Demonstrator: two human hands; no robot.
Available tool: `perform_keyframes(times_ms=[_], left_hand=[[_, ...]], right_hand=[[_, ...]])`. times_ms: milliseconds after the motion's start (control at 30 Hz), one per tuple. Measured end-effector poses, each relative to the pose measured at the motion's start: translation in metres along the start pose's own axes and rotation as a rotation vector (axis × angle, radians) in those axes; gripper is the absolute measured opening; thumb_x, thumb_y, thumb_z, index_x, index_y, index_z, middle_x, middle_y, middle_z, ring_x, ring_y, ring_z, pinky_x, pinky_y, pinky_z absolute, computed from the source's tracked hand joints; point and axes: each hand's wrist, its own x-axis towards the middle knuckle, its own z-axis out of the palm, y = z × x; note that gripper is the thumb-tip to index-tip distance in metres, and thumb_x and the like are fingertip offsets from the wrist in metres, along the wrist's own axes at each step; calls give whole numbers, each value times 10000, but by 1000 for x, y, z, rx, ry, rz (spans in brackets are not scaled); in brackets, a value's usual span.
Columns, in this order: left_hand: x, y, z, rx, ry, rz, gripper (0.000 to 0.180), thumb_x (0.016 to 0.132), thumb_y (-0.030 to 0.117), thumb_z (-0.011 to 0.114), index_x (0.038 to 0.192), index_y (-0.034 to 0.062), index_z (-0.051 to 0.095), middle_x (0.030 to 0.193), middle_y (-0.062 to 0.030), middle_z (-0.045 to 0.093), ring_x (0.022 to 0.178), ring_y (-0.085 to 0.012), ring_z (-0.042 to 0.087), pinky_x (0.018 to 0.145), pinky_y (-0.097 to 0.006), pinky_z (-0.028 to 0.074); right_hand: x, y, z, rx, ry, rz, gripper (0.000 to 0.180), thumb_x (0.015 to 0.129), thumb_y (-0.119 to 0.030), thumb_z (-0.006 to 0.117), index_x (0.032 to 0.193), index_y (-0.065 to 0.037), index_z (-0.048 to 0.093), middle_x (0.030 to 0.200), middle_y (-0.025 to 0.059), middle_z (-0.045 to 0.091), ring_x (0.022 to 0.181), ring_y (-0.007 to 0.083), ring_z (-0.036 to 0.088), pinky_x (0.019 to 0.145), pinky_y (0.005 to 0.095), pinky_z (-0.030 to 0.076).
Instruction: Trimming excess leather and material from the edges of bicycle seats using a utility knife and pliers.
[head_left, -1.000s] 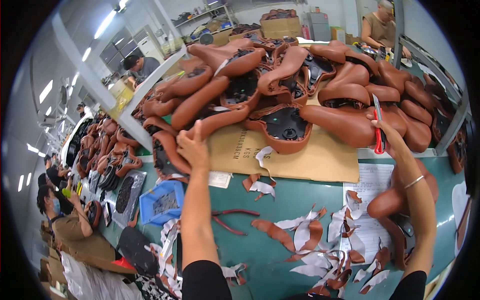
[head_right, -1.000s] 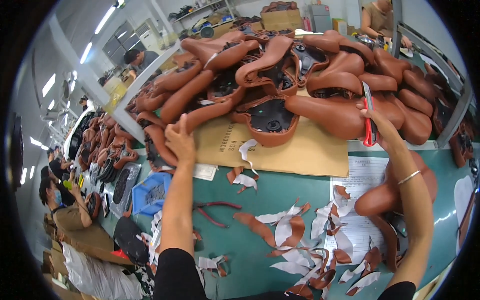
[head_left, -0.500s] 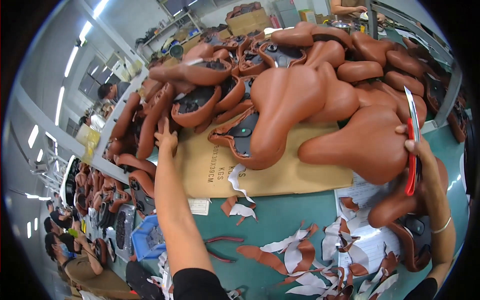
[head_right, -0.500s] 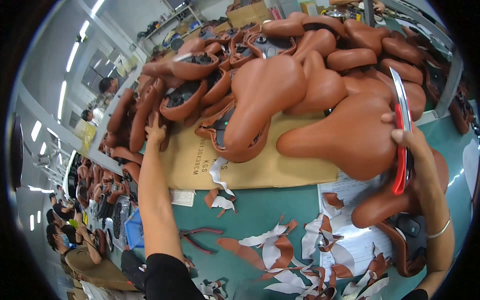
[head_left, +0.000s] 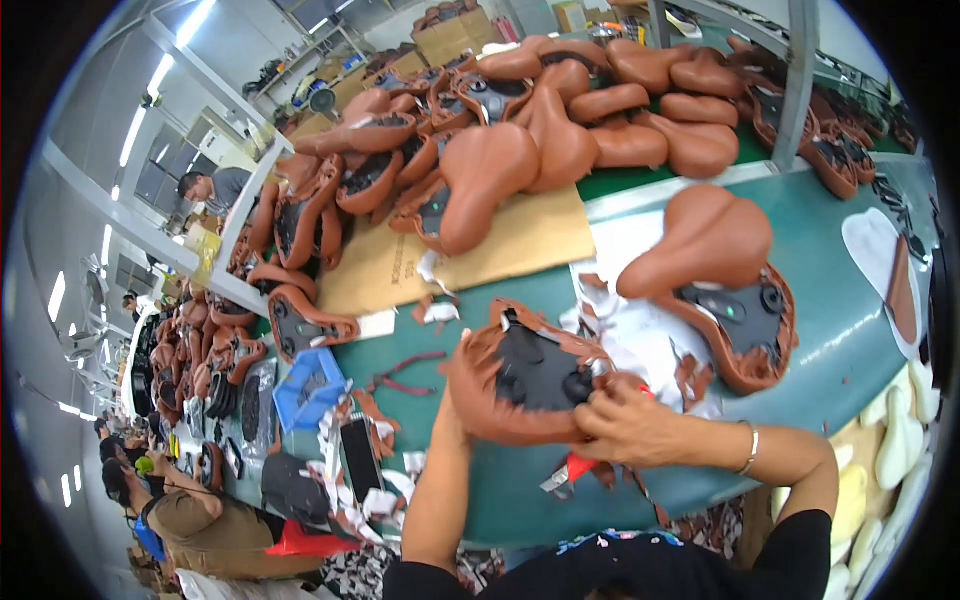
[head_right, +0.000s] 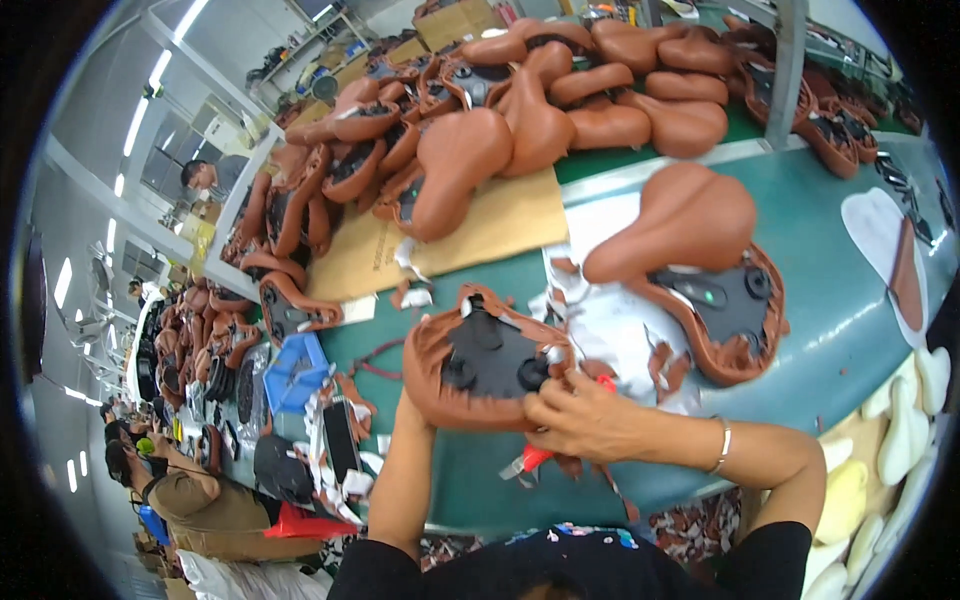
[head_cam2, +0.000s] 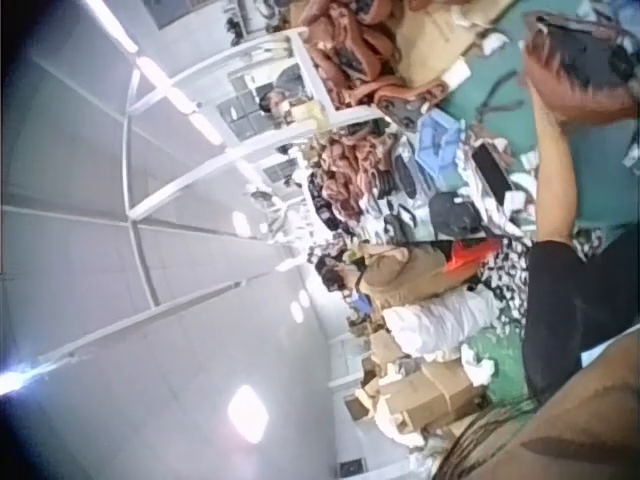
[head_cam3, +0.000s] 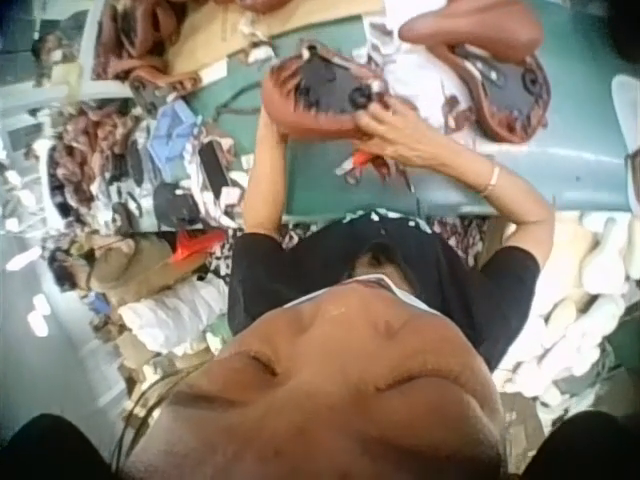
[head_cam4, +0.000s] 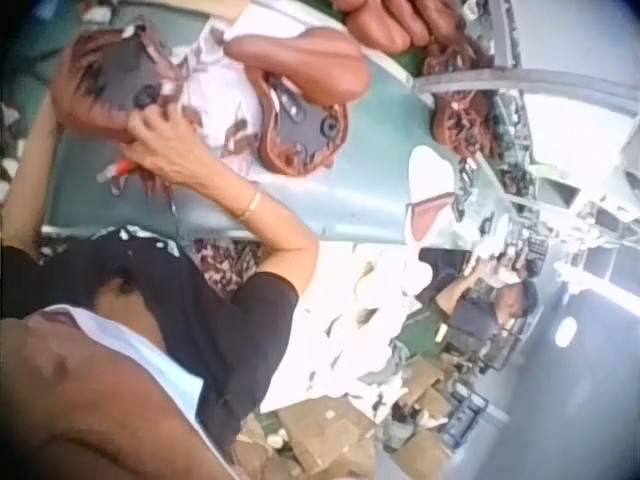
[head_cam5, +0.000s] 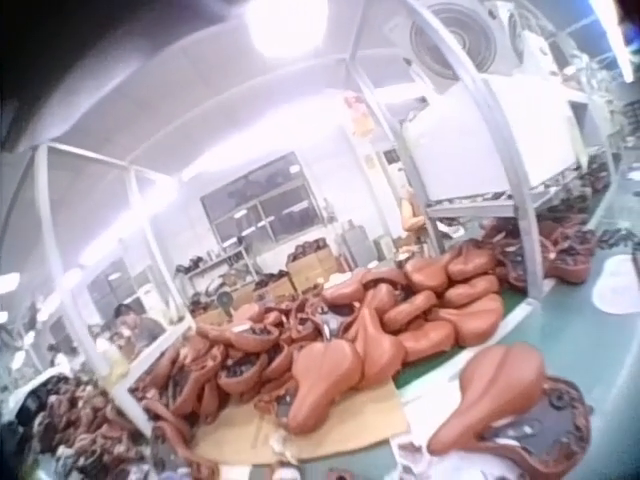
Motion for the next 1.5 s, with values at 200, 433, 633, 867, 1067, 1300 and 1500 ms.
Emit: perform_keyframes(times_ms=[200, 433, 633, 867, 1067, 1300, 1500], left_hand=[[-51, 28, 12, -848, 51, -475, 724, 845, 444, 576, 1387, 46, 308, 1308, -80, 444, 1208, -166, 418, 978, -297, 374], [-59, 63, 15, -427, -10, -550, 756, 799, 389, 664, 1334, -38, 344, 1181, -106, 511, 1012, -183, 526, 864, -303, 428], [-60, 75, 15, -249, 67, -597, 547, 781, 383, 674, 1082, -45, 517, 939, -99, 588, 834, -148, 545, 750, -264, 447], [-113, 90, 37, -255, 374, -595, 374, 803, 280, 627, 1040, 5, 537, 746, 14, 483, 640, -65, 456, 568, -217, 378], [-154, 84, 48, -408, 570, -467, 567, 805, 174, 640, 1245, -67, 377, 1144, -131, 478, 997, -172, 486, 860, -293, 409], [-183, 90, 79, -377, 813, -399, 585, 809, 171, 665, 1251, -51, 353, 1163, -124, 445, 1029, -192, 472, 894, -330, 400], [-172, 99, 59, 509, 502, -146, 500, 681, 147, 739, 1105, 18, 508, 1013, -124, 525, 934, -297, 504, 869, -399, 370]], right_hand=[[-56, -50, 11, 597, 300, 560, 426, 730, -120, 695, 1143, -111, 593, 921, 82, 631, 786, 256, 617, 684, 346, 496], [-69, -68, -7, 294, 157, 744, 549, 782, -106, 630, 1303, -144, 464, 839, 120, 597, 678, 265, 617, 571, 361, 489], [-53, -54, -16, 3, -273, 464, 671, 792, -87, 537, 1413, -166, 295, 717, 130, 510, 568, 279, 566, 448, 374, 436], [-61, -150, 13, 240, -262, 926, 647, 796, -24, 481, 1405, -81, 271, 807, 238, 554, 631, 393, 580, 542, 477, 467], [-64, -143, -7, 269, -64, 878, 624, 775, -90, 646, 1339, -68, 381, 1075, 204, 603, 867, 371, 619, 725, 425, 505], [1, -83, 26, 612, 177, 1022, 624, 777, -52, 601, 1346, -37, 344, 1037, 154, 604, 815, 248, 636, 724, 311, 499], [-18, -68, 2, 987, 559, 1195, 628, 765, -34, 587, 1346, -67, 350, 870, 56, 571, 618, 80, 535, 491, 209, 444]])
